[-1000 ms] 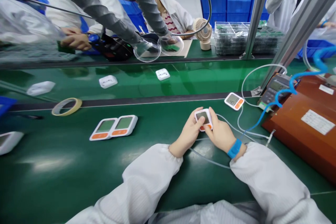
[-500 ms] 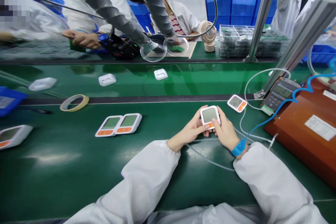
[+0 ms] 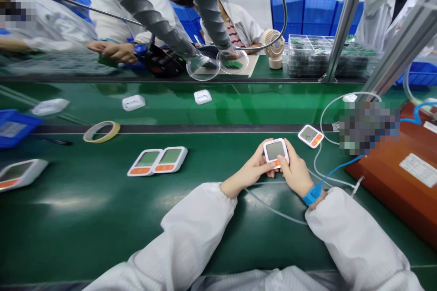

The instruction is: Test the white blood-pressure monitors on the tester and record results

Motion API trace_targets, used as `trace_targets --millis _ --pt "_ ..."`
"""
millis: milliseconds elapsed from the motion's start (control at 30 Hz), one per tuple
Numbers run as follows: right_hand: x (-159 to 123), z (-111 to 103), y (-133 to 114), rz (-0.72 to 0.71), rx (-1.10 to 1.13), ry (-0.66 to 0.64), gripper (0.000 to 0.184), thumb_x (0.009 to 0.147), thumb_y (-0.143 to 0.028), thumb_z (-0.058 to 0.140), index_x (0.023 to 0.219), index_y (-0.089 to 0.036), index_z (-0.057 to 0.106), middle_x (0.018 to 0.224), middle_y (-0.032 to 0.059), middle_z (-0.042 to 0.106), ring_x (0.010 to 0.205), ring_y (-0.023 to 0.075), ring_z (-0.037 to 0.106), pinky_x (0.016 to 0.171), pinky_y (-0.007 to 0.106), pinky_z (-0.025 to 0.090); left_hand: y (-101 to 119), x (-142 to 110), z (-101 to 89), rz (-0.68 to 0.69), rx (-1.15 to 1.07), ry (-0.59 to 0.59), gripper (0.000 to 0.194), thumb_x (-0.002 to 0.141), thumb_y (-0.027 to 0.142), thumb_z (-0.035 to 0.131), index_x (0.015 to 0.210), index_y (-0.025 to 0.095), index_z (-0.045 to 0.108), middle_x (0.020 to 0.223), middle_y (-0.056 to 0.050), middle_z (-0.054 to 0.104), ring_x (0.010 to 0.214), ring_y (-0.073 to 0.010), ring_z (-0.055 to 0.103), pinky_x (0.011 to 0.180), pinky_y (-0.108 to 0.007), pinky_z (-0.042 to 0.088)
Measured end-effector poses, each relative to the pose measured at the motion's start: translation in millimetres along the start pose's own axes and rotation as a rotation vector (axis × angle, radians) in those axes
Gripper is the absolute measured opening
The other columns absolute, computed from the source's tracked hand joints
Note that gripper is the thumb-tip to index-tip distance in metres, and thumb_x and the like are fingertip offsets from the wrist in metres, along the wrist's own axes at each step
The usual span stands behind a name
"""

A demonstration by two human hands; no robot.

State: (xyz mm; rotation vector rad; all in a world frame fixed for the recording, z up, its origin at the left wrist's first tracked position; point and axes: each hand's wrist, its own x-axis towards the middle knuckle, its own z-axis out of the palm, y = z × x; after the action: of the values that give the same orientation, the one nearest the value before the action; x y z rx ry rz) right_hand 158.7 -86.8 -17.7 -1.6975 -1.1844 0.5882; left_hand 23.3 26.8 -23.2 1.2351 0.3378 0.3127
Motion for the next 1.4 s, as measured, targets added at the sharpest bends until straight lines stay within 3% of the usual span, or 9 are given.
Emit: trace_targets --millis 1400 --pt "0.1 -2.4 -5.0 0.075 -0.028 -0.029 0.065 0.096 -0.042 0.045 0.153 -0.016 0.031 0.070 0.0004 0.067 0.054 0.0180 0.065 0.059 0.029 0.053 1.2 0.6 -0.5 -0.007 0.032 -0.005 0.096 0.080 0.044 0.074 0.150 0.024 0.011 0.077 0.002 0.064 0.057 -0.0090 0.059 0.056 -0.021 0.047"
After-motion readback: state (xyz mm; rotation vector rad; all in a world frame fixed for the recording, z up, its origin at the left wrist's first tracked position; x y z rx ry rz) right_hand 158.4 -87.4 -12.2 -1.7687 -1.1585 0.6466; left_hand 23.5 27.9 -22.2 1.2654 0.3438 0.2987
